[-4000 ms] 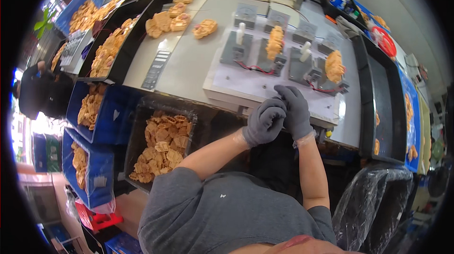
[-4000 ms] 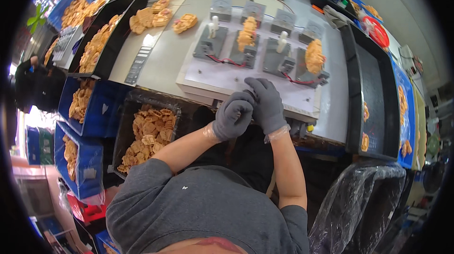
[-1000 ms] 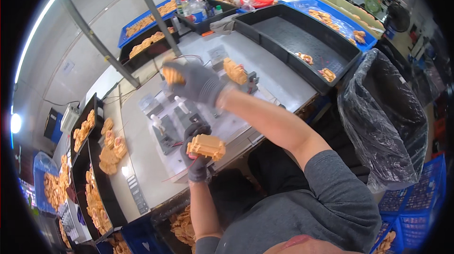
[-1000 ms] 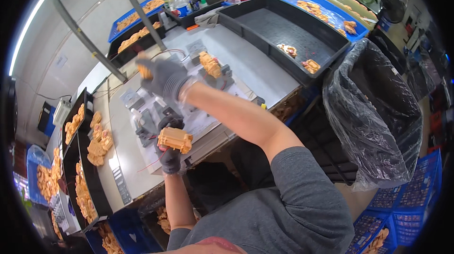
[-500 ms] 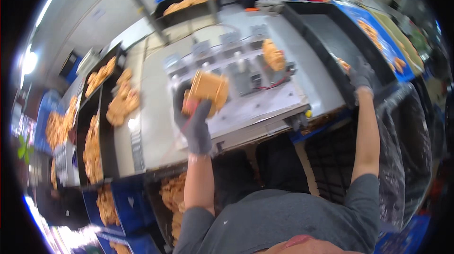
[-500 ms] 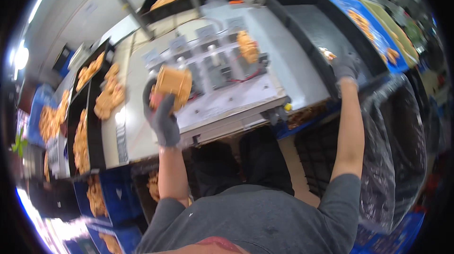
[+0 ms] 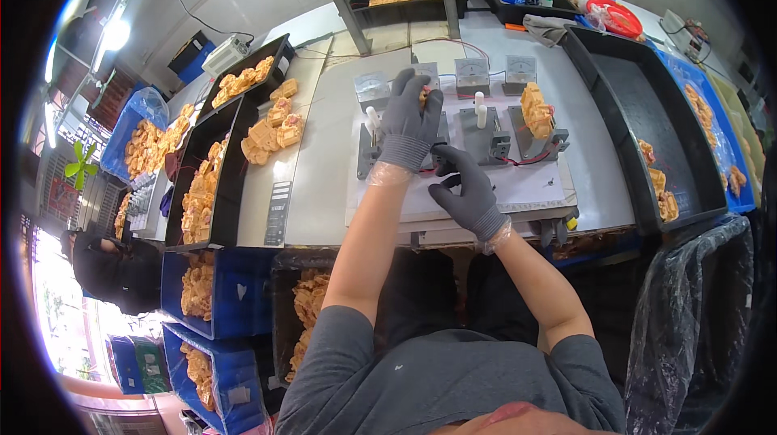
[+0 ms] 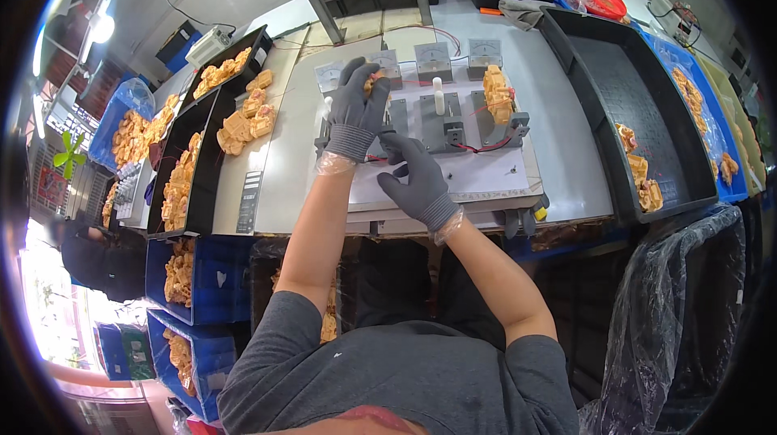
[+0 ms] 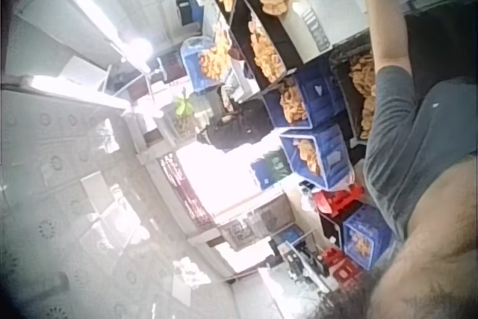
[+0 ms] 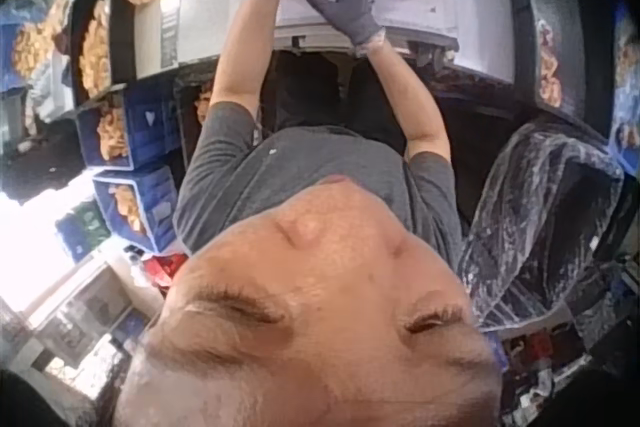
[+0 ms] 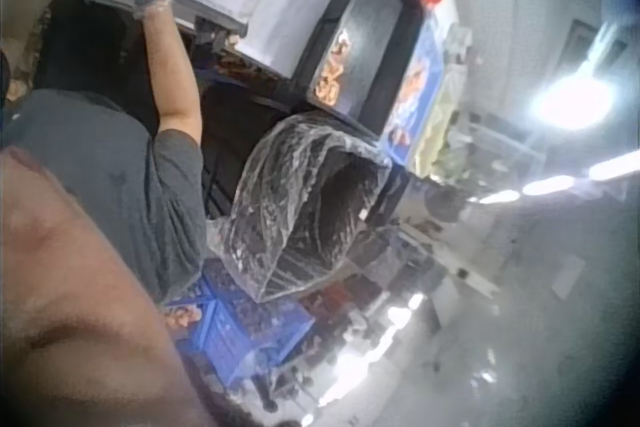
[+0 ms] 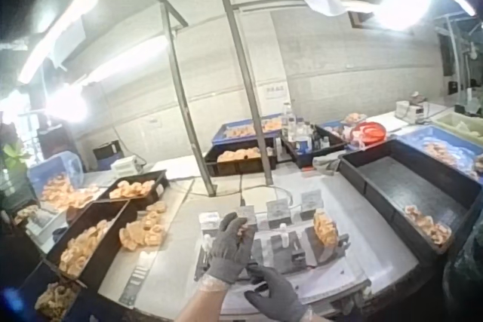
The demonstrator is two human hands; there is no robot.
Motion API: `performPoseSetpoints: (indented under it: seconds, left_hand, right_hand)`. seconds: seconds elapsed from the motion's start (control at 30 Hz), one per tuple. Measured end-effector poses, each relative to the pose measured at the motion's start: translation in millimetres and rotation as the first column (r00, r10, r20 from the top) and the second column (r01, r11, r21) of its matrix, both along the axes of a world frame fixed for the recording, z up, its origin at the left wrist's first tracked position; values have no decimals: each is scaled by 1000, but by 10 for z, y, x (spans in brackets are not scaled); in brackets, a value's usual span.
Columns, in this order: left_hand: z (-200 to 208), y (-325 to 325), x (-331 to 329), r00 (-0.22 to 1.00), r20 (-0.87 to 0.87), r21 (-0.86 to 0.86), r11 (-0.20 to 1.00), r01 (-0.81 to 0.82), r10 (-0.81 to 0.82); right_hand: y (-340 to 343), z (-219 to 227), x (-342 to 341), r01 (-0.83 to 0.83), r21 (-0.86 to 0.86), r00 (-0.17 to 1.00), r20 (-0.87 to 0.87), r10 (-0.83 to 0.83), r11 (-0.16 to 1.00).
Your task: The person picks up plastic toy components by hand, places them into an assembly jig, and then moves the assembled parts into a plastic bin.
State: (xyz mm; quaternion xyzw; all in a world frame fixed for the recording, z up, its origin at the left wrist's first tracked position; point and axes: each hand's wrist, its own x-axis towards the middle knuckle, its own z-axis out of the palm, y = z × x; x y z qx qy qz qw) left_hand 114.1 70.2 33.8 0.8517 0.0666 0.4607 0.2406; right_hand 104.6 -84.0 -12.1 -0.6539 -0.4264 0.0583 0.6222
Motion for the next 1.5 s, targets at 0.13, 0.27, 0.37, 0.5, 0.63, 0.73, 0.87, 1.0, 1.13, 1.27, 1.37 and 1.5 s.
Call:
performPoseSetpoints:
  seconds: [0.13,0.27,0.37,0.5,0.63,0.73,0.87,1.0,1.13,1.27,1.37,1.5]
  left_hand:
    - [27,-98,-83,937,-350,-62,998,-31,7]
    - [-8,-34,-216,869,-495,-69,996,-55,14]
    - [54,-285,-478,981,8,163,967,-195,196]
    - [-312,-553,-919,968,237,-163,979,123,-83]
    - [-547,-694,-1042,978,208,-529,839,128,-18]
    - [-528,-689,-1066,993,104,-670,742,34,48]
    - [-702,-613,-966,996,49,-652,757,-27,77]
    - [-616,-560,-1032,999,-22,-682,730,-41,36]
    - [-611,-499,-1110,998,-49,-708,706,-16,-26]
    - [-520,-377,-1337,945,225,-815,486,316,-236]
    - [-478,101,-1462,978,157,-703,679,211,-141]
    - [-385,1226,-1299,985,-6,-362,918,-165,174]
  right_hand:
    - [-21,-207,138,-169,96,964,-194,185,981]
    - [37,-159,86,-217,173,906,-331,264,961]
    - [14,-83,-60,118,-188,992,-21,-124,975]
    - [75,-186,-14,205,-400,962,252,-108,893]
    - [73,-103,69,156,-502,986,137,-100,851]
    - [-56,-16,69,128,-330,976,208,-60,935]
    - [-713,-79,311,499,-55,757,514,-404,865]
    - [-1201,-258,590,667,-194,634,654,-412,719]
    - [-1111,-388,544,755,-131,585,575,-571,642]
    - [-1241,-508,681,717,-145,605,615,-505,682]
    - [-1256,-527,728,718,-170,639,544,-543,675]
    - [-1274,-568,714,713,-141,642,525,-559,686]
